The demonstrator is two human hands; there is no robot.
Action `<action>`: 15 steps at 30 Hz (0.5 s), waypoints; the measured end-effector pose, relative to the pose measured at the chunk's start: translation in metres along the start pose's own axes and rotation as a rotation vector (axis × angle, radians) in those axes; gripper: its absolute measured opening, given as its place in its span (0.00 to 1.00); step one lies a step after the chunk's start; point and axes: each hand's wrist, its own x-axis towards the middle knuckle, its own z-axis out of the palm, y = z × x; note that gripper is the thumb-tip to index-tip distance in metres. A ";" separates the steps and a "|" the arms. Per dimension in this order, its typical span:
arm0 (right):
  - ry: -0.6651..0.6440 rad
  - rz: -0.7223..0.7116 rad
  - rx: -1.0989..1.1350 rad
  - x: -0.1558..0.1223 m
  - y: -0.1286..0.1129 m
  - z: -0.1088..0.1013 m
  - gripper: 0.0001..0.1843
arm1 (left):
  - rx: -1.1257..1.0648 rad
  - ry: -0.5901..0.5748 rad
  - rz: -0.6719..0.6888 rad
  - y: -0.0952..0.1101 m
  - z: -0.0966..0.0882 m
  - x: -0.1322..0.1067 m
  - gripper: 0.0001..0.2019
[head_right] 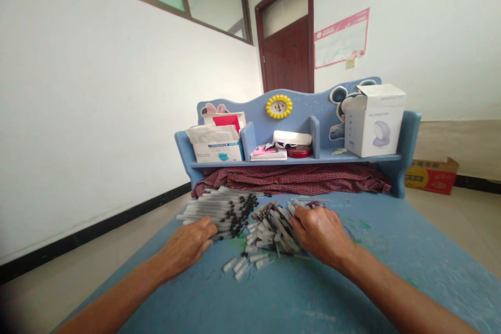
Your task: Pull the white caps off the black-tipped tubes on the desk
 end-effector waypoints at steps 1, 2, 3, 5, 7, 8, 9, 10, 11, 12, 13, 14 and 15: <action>0.000 -0.002 0.005 0.000 0.000 0.001 0.17 | -0.008 0.003 0.007 -0.002 0.000 -0.001 0.08; 0.002 -0.004 0.007 0.000 0.000 0.001 0.17 | -0.018 0.005 0.015 -0.004 0.000 -0.002 0.08; 0.004 -0.007 0.008 -0.001 0.001 0.002 0.17 | -0.028 0.005 0.023 -0.005 0.000 -0.003 0.07; 0.010 -0.012 0.004 -0.001 0.001 0.002 0.17 | -0.036 0.009 0.037 -0.006 -0.002 -0.004 0.07; 0.016 -0.019 0.002 -0.001 0.001 0.003 0.17 | -0.031 0.022 0.048 -0.006 -0.004 -0.005 0.08; 0.020 -0.021 0.001 -0.001 0.000 0.004 0.17 | -0.025 0.029 0.053 -0.005 -0.005 -0.005 0.09; 0.024 -0.022 0.002 -0.001 0.000 0.004 0.17 | -0.021 0.033 0.060 -0.004 -0.005 -0.005 0.09; 0.027 -0.023 0.004 -0.001 0.000 0.005 0.17 | -0.017 0.037 0.069 -0.002 -0.005 -0.004 0.09; 0.027 -0.024 0.006 -0.001 0.000 0.006 0.18 | -0.013 0.037 0.079 -0.001 -0.005 -0.003 0.09; 0.026 -0.024 0.007 -0.001 0.000 0.006 0.18 | -0.010 0.038 0.089 0.001 -0.005 -0.003 0.09; 0.024 -0.024 0.008 -0.001 0.000 0.007 0.18 | -0.006 0.039 0.097 0.002 -0.005 -0.002 0.09; 0.022 -0.025 0.008 -0.001 0.000 0.007 0.18 | -0.003 0.041 0.104 0.004 -0.004 -0.001 0.09; 0.021 -0.028 0.009 -0.001 0.000 0.008 0.18 | 0.002 0.046 0.110 0.005 -0.004 0.000 0.10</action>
